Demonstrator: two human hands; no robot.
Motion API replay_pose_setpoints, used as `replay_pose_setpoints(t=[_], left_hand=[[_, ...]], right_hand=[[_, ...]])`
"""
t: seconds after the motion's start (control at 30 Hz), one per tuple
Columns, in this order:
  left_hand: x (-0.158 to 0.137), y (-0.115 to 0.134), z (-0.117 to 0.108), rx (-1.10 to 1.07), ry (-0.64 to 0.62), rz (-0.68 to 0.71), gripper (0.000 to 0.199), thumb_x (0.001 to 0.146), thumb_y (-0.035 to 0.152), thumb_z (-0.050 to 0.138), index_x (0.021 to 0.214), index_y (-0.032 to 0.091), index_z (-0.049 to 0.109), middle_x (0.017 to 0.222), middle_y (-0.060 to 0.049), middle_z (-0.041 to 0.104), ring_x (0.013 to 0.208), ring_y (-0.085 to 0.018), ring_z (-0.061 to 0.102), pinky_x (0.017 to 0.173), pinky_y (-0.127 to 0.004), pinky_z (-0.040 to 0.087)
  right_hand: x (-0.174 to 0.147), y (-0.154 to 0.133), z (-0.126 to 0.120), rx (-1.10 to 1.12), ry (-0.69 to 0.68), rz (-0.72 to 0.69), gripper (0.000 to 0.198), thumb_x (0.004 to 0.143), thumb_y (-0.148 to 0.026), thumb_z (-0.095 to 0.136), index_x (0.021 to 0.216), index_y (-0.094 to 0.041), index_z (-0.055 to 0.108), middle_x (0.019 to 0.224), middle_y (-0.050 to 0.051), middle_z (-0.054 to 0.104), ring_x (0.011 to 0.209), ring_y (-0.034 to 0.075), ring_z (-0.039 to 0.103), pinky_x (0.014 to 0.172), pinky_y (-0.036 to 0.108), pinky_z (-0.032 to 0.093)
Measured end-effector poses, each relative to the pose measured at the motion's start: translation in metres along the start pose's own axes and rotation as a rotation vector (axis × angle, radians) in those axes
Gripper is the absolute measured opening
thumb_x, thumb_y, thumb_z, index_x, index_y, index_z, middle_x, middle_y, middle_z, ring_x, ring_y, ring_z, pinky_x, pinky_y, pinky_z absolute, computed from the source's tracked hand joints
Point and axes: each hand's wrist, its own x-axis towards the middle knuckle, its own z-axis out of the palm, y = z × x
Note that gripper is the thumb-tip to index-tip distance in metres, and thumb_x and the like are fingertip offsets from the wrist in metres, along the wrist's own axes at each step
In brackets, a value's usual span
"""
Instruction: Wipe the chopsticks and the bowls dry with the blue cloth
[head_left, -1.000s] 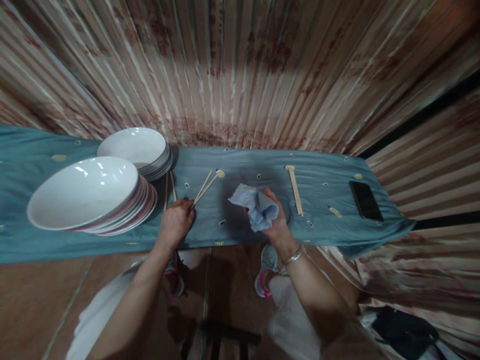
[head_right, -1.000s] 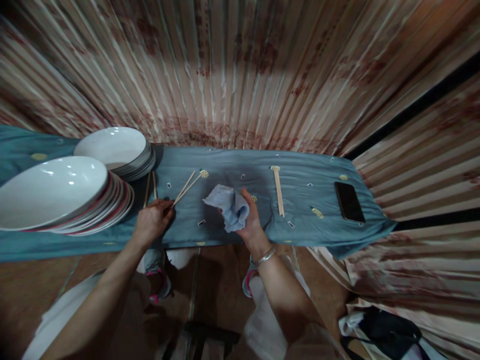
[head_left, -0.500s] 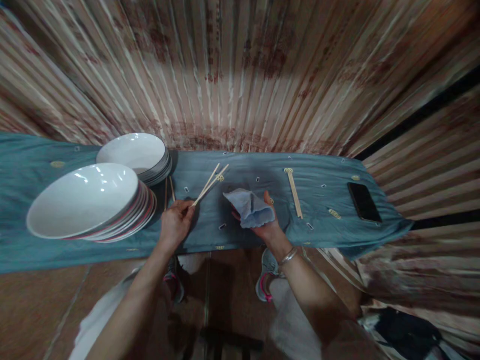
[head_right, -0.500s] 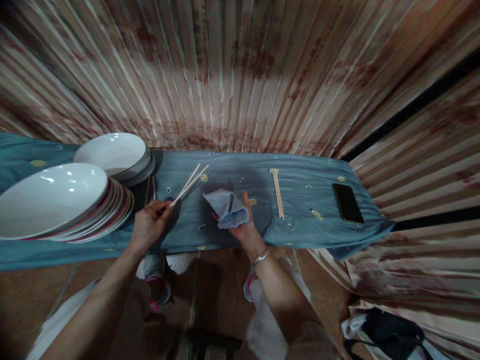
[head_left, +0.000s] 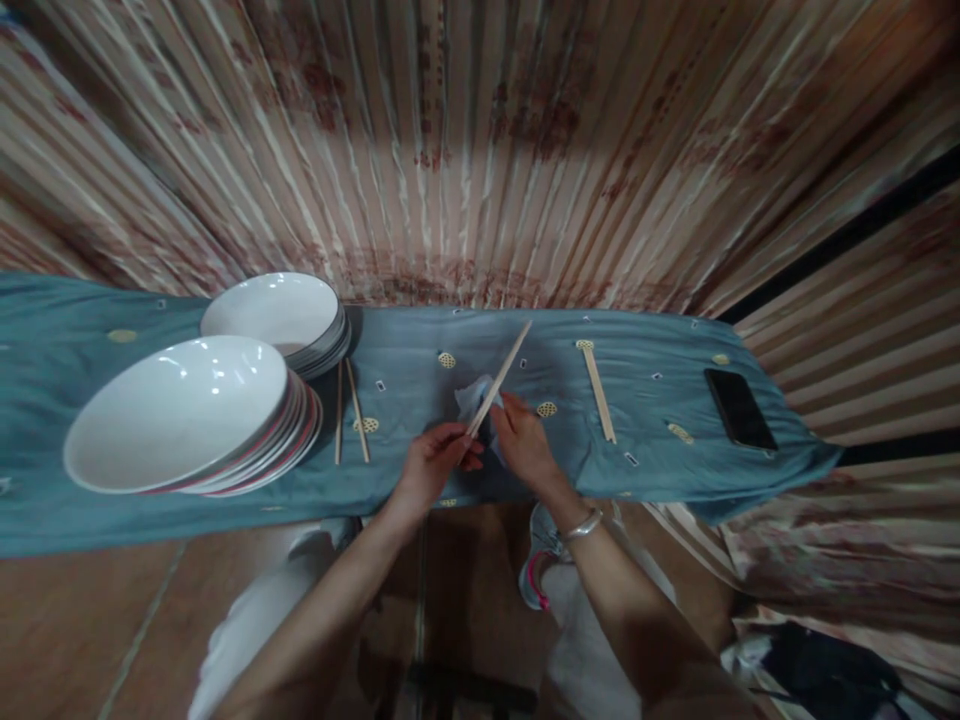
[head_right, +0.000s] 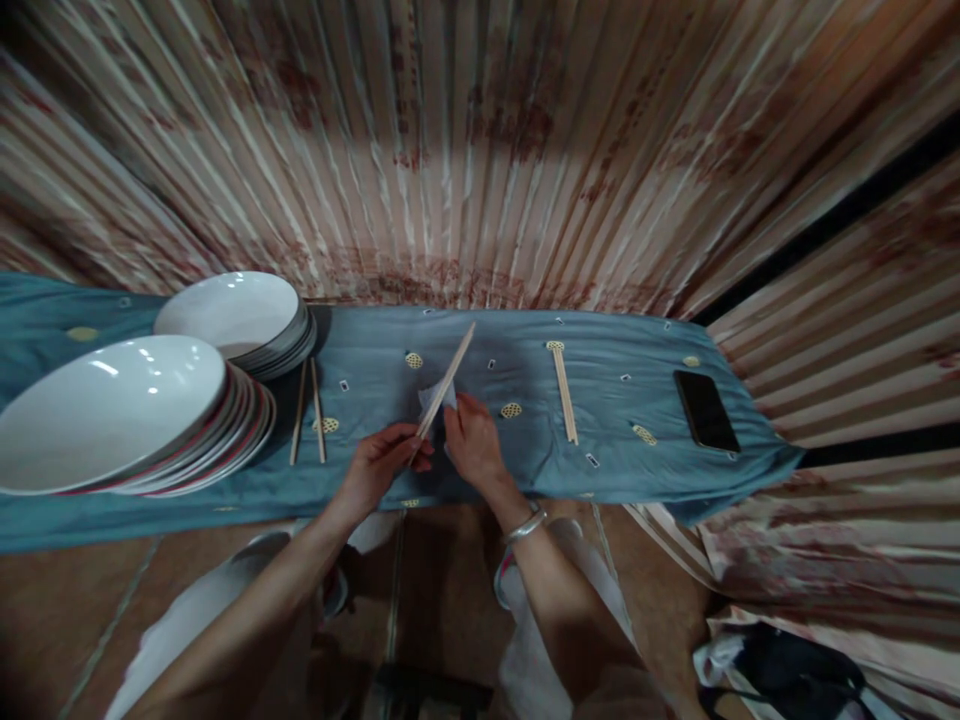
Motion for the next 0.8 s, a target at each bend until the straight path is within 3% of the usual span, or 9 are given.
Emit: replay_pose_setpoints(t=[0.07, 0.2, 0.4, 0.53, 0.6, 0.8], left_hand=[[0.001, -0.002, 0.002, -0.023, 0.016, -0.005, 0.036, 0.058, 0.042, 0.083, 0.076, 0.014, 0.067, 0.064, -0.002, 0.070, 0.050, -0.012, 0.061, 0.052, -0.024, 0.048], [0.006, -0.003, -0.001, -0.044, 0.095, 0.017, 0.035, 0.058, 0.040, 0.082, 0.075, 0.014, 0.066, 0.061, -0.001, 0.068, 0.046, -0.010, 0.057, 0.049, -0.023, 0.043], [0.010, -0.004, -0.009, -0.019, 0.123, 0.082, 0.029, 0.063, 0.040, 0.078, 0.069, 0.015, 0.066, 0.056, 0.002, 0.062, 0.042, -0.007, 0.048, 0.045, -0.022, 0.036], [0.011, -0.004, -0.012, -0.003, 0.118, 0.114, 0.029, 0.064, 0.042, 0.078, 0.067, 0.015, 0.067, 0.047, 0.005, 0.053, 0.040, -0.007, 0.042, 0.042, -0.021, 0.032], [0.012, -0.005, -0.013, 0.005, 0.117, 0.102, 0.029, 0.064, 0.042, 0.078, 0.066, 0.015, 0.068, 0.045, 0.005, 0.051, 0.040, -0.007, 0.041, 0.042, -0.021, 0.032], [0.013, -0.012, -0.017, -0.009, 0.061, 0.090, 0.029, 0.059, 0.040, 0.082, 0.070, 0.015, 0.071, 0.055, 0.000, 0.062, 0.055, -0.014, 0.057, 0.051, -0.023, 0.041]], right_hand=[[0.001, -0.003, 0.000, -0.040, -0.003, -0.010, 0.029, 0.077, -0.045, 0.053, 0.059, -0.023, 0.056, 0.060, -0.001, 0.057, 0.065, 0.016, 0.054, 0.065, 0.027, 0.040], [0.004, -0.009, 0.006, 0.198, -0.095, 0.177, 0.037, 0.070, -0.055, 0.056, 0.054, -0.022, 0.053, 0.050, -0.004, 0.049, 0.051, 0.013, 0.045, 0.053, 0.027, 0.036], [0.003, -0.017, 0.008, 0.600, -0.431, 0.435, 0.049, 0.066, -0.068, 0.056, 0.062, -0.020, 0.063, 0.054, 0.003, 0.061, 0.062, 0.020, 0.059, 0.057, 0.030, 0.046], [0.002, -0.014, 0.006, 0.620, -0.450, 0.383, 0.026, 0.060, -0.041, 0.071, 0.074, -0.019, 0.070, 0.062, 0.000, 0.067, 0.060, 0.017, 0.058, 0.056, 0.027, 0.045], [-0.001, -0.012, 0.008, 0.607, -0.440, 0.330, 0.026, 0.057, -0.033, 0.076, 0.080, -0.020, 0.072, 0.064, -0.002, 0.067, 0.059, 0.013, 0.056, 0.056, 0.025, 0.043], [-0.005, -0.004, 0.022, 0.551, -0.375, 0.260, 0.030, 0.058, -0.040, 0.084, 0.075, -0.018, 0.073, 0.056, -0.006, 0.056, 0.051, 0.007, 0.042, 0.050, 0.022, 0.032]])
